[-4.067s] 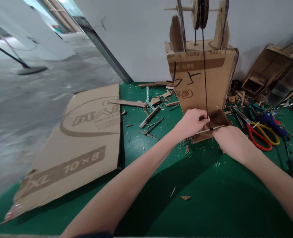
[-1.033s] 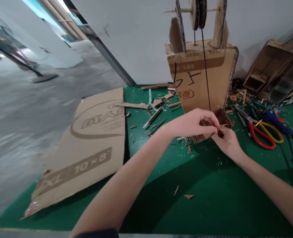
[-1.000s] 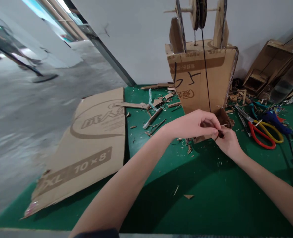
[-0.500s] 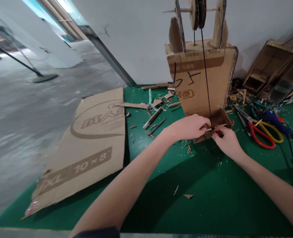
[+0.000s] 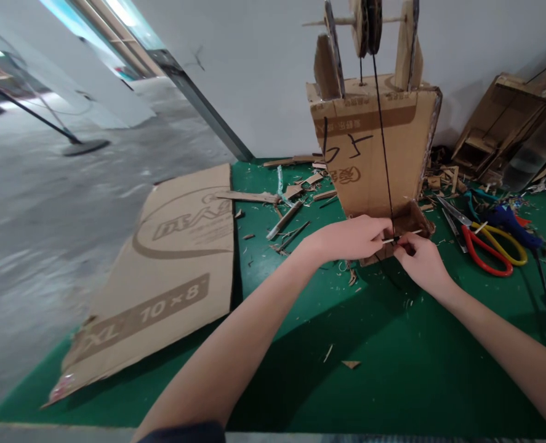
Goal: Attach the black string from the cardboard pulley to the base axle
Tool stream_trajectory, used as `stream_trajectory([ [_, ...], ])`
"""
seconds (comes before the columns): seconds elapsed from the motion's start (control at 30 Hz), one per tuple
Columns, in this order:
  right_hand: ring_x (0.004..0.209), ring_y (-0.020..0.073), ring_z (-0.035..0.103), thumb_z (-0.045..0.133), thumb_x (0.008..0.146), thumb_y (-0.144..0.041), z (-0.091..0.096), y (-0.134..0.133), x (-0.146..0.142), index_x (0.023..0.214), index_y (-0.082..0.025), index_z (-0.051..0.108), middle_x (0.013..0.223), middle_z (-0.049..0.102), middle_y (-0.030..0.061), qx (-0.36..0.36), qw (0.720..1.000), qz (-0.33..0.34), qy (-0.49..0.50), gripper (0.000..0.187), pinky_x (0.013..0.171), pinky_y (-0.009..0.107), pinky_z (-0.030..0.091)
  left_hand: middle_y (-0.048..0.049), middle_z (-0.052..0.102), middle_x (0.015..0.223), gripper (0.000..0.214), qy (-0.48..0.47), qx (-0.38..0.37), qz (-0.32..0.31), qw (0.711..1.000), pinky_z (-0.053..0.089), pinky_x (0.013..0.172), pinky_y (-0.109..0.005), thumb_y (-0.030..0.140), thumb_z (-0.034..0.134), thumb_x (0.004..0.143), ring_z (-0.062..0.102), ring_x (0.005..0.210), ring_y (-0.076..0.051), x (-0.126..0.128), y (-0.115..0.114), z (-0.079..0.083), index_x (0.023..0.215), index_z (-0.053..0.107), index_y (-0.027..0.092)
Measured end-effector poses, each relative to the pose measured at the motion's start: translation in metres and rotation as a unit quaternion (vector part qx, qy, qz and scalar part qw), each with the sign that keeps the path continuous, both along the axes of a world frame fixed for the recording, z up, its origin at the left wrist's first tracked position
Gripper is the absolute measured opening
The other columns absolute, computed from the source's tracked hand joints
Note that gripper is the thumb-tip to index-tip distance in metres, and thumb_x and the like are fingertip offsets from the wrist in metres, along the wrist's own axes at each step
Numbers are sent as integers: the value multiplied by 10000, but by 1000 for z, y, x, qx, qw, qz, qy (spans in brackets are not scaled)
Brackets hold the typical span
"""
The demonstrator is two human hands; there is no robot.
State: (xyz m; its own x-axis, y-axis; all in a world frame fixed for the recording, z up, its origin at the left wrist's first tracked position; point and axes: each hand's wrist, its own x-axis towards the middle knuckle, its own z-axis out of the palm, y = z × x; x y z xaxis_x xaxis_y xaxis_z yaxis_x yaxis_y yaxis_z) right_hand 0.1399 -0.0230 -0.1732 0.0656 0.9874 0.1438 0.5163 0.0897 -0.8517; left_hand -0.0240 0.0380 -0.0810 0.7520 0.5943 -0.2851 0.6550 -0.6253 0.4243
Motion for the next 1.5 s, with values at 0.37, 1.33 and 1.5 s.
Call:
stream_trajectory([
  [0.37,589,147,496,500,730,-276,1,0,1,686,-211,545,622,560,-16,-8,1000,5,3,91,582,267,349,-53,719,954,250,-76,49,-17,996,428,692,-255,213,442,868,634,806,-151,2,5,-8,967,666,163],
  [1.33,582,148,518,492,748,-279,0,0,1,694,-214,554,632,586,-10,3,1000,8,-3,105,569,261,356,-54,737,1046,249,-100,-38,4,994,475,838,-286,161,469,839,672,969,-173,4,10,-9,1033,625,166],
  [1.5,589,151,517,485,743,-274,0,0,1,702,-213,554,635,580,-6,5,1000,12,-4,100,576,264,356,-41,749,967,191,-105,-11,17,994,492,811,-295,185,521,821,689,896,-176,5,9,-13,959,653,166],
])
